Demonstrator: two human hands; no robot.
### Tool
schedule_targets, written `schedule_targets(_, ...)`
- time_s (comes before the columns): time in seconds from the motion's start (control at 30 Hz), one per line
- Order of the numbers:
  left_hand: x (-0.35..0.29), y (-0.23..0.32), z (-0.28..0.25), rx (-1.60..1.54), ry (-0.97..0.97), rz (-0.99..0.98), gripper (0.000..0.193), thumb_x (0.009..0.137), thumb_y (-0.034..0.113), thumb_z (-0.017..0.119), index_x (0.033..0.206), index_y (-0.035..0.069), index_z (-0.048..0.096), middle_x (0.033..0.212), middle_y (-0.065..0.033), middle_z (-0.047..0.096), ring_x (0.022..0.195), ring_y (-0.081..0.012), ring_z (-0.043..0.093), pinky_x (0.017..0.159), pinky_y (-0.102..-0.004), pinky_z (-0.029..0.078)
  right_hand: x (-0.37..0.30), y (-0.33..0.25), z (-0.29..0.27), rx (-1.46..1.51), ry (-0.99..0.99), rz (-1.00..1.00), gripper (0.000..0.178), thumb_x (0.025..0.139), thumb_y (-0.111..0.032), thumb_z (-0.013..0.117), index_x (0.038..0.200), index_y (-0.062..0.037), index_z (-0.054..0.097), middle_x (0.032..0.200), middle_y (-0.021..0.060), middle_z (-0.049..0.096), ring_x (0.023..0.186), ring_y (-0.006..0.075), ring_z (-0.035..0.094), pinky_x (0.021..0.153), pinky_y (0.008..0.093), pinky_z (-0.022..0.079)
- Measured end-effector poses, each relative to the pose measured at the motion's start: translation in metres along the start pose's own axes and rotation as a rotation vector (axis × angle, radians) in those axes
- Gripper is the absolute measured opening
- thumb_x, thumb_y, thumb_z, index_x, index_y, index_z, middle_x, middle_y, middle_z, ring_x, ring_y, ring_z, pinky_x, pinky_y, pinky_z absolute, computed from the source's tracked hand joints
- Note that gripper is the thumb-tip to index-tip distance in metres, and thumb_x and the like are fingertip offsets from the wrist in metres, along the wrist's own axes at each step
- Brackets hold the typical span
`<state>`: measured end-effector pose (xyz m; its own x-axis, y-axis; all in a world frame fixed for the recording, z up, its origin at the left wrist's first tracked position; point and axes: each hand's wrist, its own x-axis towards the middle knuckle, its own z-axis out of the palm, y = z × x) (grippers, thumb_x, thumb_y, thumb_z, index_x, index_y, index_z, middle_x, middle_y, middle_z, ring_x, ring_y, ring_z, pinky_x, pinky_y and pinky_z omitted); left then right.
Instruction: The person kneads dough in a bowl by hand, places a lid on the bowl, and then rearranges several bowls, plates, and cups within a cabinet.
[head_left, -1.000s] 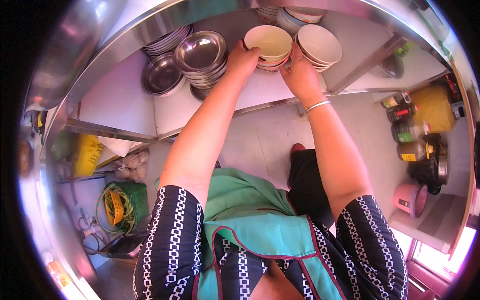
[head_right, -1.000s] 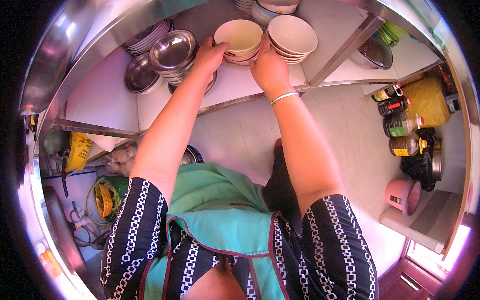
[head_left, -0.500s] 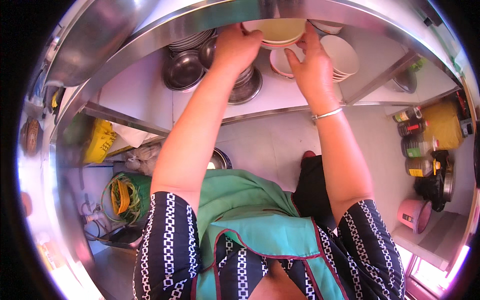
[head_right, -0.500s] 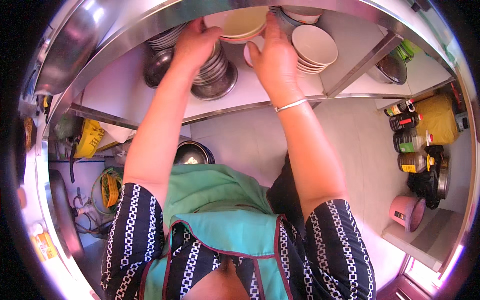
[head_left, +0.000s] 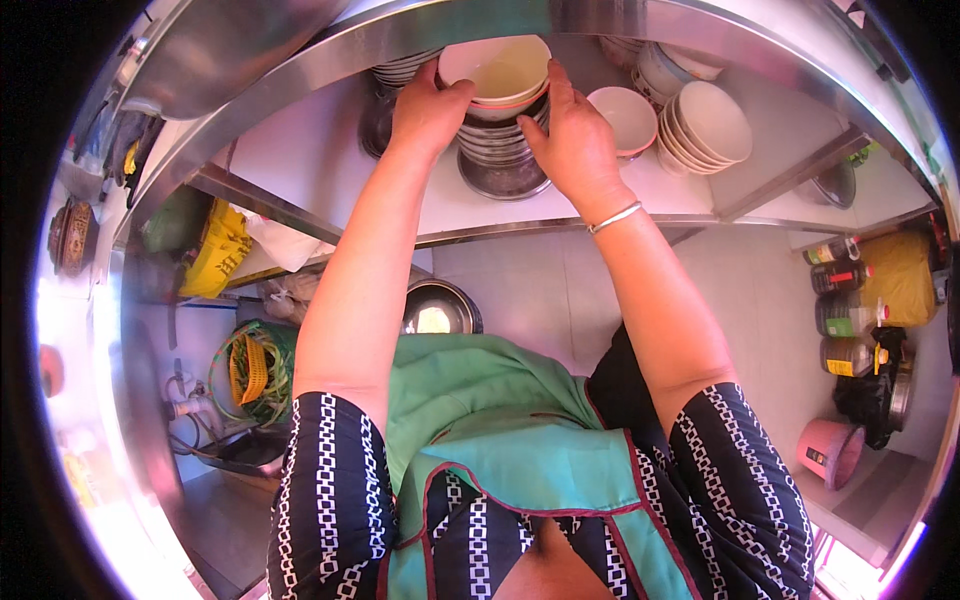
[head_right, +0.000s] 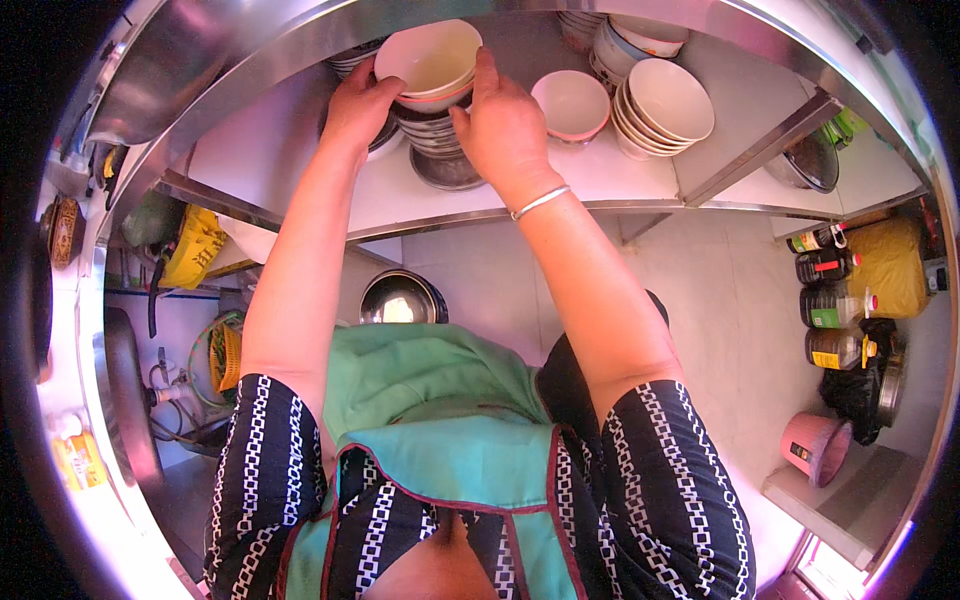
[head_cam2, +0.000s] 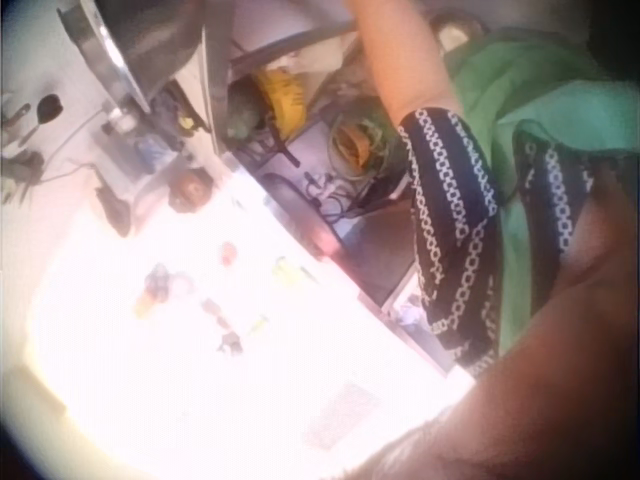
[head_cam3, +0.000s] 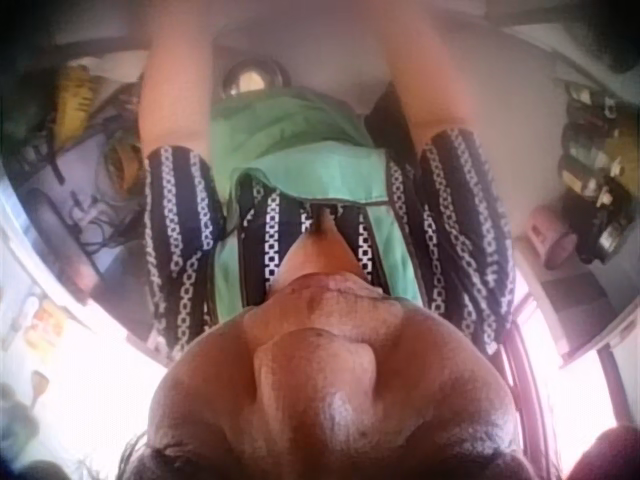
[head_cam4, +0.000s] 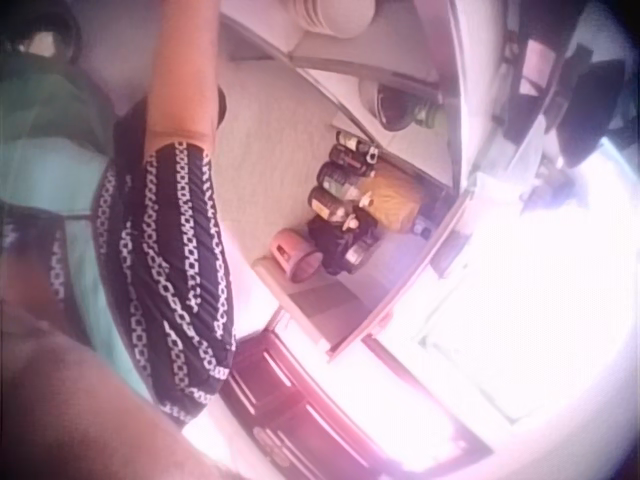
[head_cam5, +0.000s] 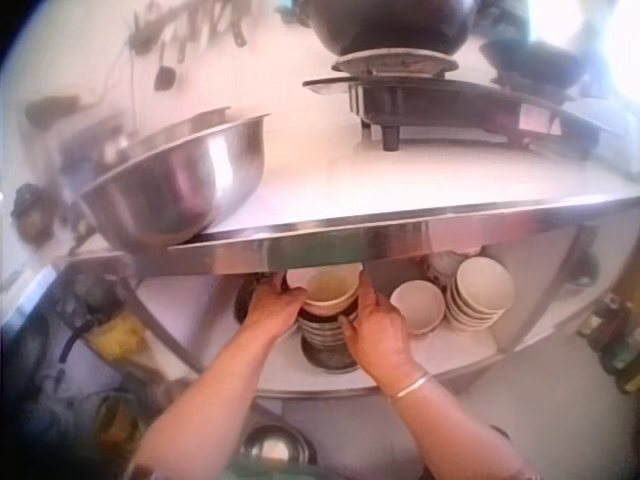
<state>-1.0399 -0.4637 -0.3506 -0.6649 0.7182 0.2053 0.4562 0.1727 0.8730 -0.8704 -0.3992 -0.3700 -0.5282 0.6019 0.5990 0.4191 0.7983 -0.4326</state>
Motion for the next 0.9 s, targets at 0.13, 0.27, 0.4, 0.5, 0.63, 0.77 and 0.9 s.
schedule_targets(0.13, -0.006, 0.007, 0.001, 0.033, -0.009, -0.038, 0.047, 0.074, 0.024, 0.059, 0.116, 0.002, 0.058, 0.105, -0.0166, 0.066, 0.099, -0.0296, 0.063, 0.087, -0.0345, 0.046, -0.003, -0.001, -0.003, -0.099, -0.029, -0.023, 0.071, 0.077, -0.026, 0.069, 0.132, 0.0052, 0.035, 0.088, 0.0188, 0.061, 0.081, 0.0336, 0.062, 0.066, 0.0402, 0.051)
schedule_targets(0.27, -0.003, 0.006, -0.001, 0.050, -0.027, -0.054, 0.047, 0.073, 0.024, 0.059, 0.114, 0.001, 0.059, 0.104, -0.0179, 0.066, 0.099, -0.0299, 0.063, 0.087, -0.0343, 0.047, -0.004, 0.000, 0.006, -0.137, -0.032, -0.038, 0.072, 0.078, -0.028, 0.068, 0.131, 0.0067, 0.035, 0.088, 0.0184, 0.061, 0.081, 0.0329, 0.061, 0.067, 0.0395, 0.052)
schedule_targets(0.4, -0.003, 0.004, -0.001, 0.048, -0.033, -0.062, 0.045, 0.073, 0.023, 0.059, 0.112, 0.000, 0.060, 0.104, -0.0181, 0.066, 0.099, -0.0303, 0.063, 0.087, -0.0342, 0.047, -0.005, -0.004, 0.006, -0.105, -0.040, -0.015, 0.073, 0.078, -0.028, 0.068, 0.132, 0.0065, 0.033, 0.095, 0.0191, 0.058, 0.084, 0.0333, 0.061, 0.068, 0.0398, 0.052)
schedule_targets(0.5, -0.002, 0.003, 0.000, 0.042, -0.048, -0.071, 0.046, 0.073, 0.023, 0.059, 0.112, -0.001, 0.059, 0.104, -0.0189, 0.066, 0.099, -0.0305, 0.063, 0.087, -0.0345, 0.046, -0.003, -0.006, 0.003, -0.106, -0.058, 0.006, 0.074, 0.076, -0.028, 0.069, 0.132, 0.0061, 0.034, 0.100, 0.0194, 0.056, 0.085, 0.0334, 0.060, 0.070, 0.0395, 0.052)
schedule_targets(0.63, -0.001, -0.004, 0.001, -0.011, -0.057, -0.013, 0.051, 0.073, 0.024, 0.059, 0.116, -0.004, 0.056, 0.105, -0.0207, 0.065, 0.098, -0.0309, 0.063, 0.086, -0.0354, 0.046, -0.002, -0.007, 0.002, -0.081, -0.062, 0.041, 0.075, 0.073, -0.026, 0.071, 0.131, 0.0059, 0.037, 0.103, 0.0197, 0.054, 0.087, 0.0333, 0.060, 0.073, 0.0391, 0.051)
schedule_targets(0.77, -0.005, -0.005, 0.001, -0.018, -0.014, -0.036, 0.061, 0.073, 0.027, 0.062, 0.124, -0.004, 0.049, 0.115, -0.0225, 0.060, 0.107, -0.0325, 0.059, 0.092, -0.0350, 0.044, -0.002, 0.000, 0.001, -0.007, -0.036, 0.038, 0.071, 0.077, -0.027, 0.068, 0.134, -0.0001, 0.035, 0.109, 0.0218, 0.054, 0.089, 0.0346, 0.061, 0.073, 0.0416, 0.052)
schedule_targets(0.9, -0.010, -0.006, -0.005, 0.023, 0.027, -0.052, 0.066, 0.072, 0.031, 0.064, 0.129, 0.001, 0.047, 0.125, -0.0234, 0.054, 0.119, -0.0340, 0.050, 0.099, -0.0350, 0.040, 0.004, 0.032, -0.012, -0.028, 0.060, 0.055, 0.048, 0.078, -0.022, 0.060, 0.121, -0.0015, 0.050, 0.107, 0.0235, 0.056, 0.094, 0.0377, 0.059, 0.079, 0.0445, 0.050)
